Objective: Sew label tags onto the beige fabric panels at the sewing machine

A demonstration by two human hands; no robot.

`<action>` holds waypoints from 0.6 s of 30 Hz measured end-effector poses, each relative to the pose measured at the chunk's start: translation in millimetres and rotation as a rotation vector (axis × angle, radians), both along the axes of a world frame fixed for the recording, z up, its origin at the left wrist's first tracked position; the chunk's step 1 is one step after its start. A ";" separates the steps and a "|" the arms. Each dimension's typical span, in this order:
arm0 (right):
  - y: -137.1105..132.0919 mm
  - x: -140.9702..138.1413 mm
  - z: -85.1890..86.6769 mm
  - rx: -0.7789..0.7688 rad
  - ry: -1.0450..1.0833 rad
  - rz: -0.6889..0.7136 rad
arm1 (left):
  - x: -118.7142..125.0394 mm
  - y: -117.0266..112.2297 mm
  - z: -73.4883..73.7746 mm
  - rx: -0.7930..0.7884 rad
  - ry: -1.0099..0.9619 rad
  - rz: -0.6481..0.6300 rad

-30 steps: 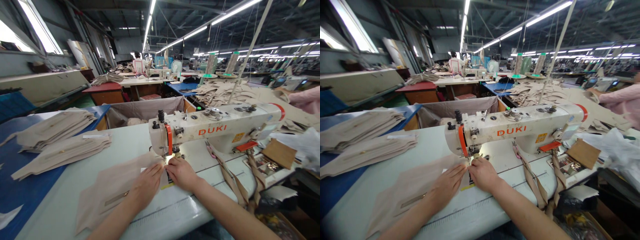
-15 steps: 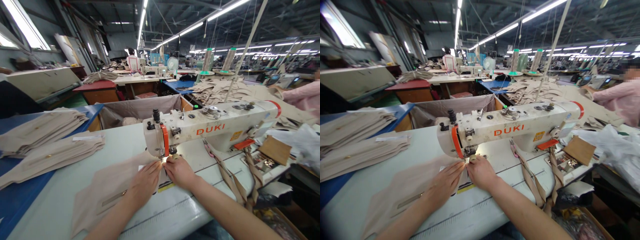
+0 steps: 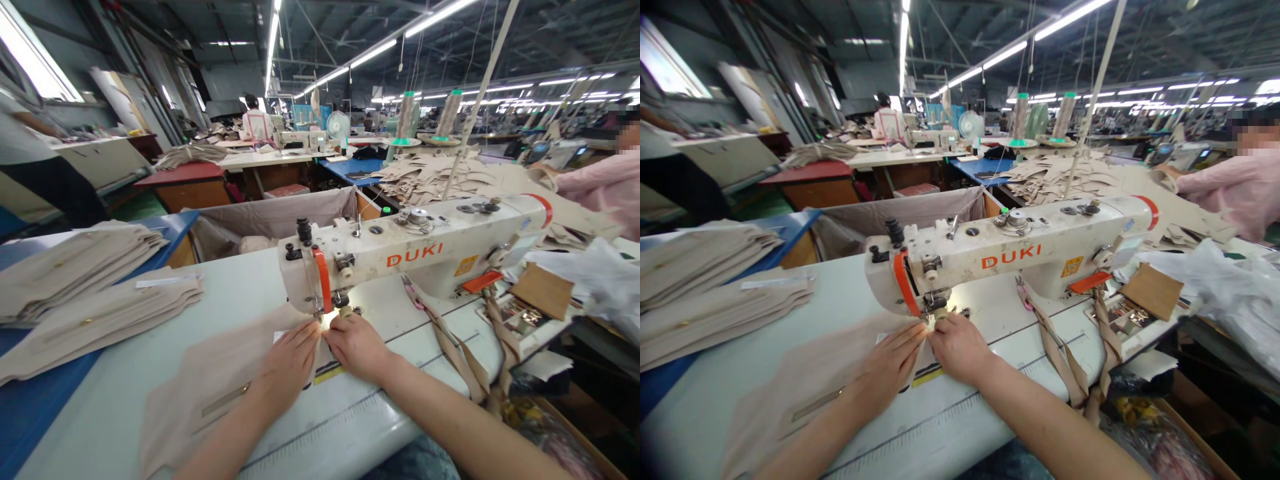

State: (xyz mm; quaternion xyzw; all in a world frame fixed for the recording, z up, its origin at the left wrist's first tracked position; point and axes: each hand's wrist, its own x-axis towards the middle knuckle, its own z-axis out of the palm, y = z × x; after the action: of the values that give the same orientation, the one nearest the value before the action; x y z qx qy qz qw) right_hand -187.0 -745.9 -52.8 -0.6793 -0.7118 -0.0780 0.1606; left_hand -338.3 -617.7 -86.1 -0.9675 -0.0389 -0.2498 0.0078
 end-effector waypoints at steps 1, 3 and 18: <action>-0.2 -0.1 -0.1 0.002 0.000 0.000 | 0.0 -0.5 1.4 -0.008 0.002 -0.001; -0.1 -0.1 -0.2 0.005 0.001 0.001 | 0.2 -1.1 4.4 -0.023 0.010 0.000; -0.6 2.1 0.8 0.037 -0.007 0.000 | 8.9 8.4 9.7 -0.038 0.087 0.088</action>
State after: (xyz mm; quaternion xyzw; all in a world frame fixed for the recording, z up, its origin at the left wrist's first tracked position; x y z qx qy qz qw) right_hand -184.9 -746.5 -52.1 -0.6759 -0.7108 -0.0935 0.1708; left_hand -329.4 -609.2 -76.4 -0.9748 -0.0858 -0.2060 0.0022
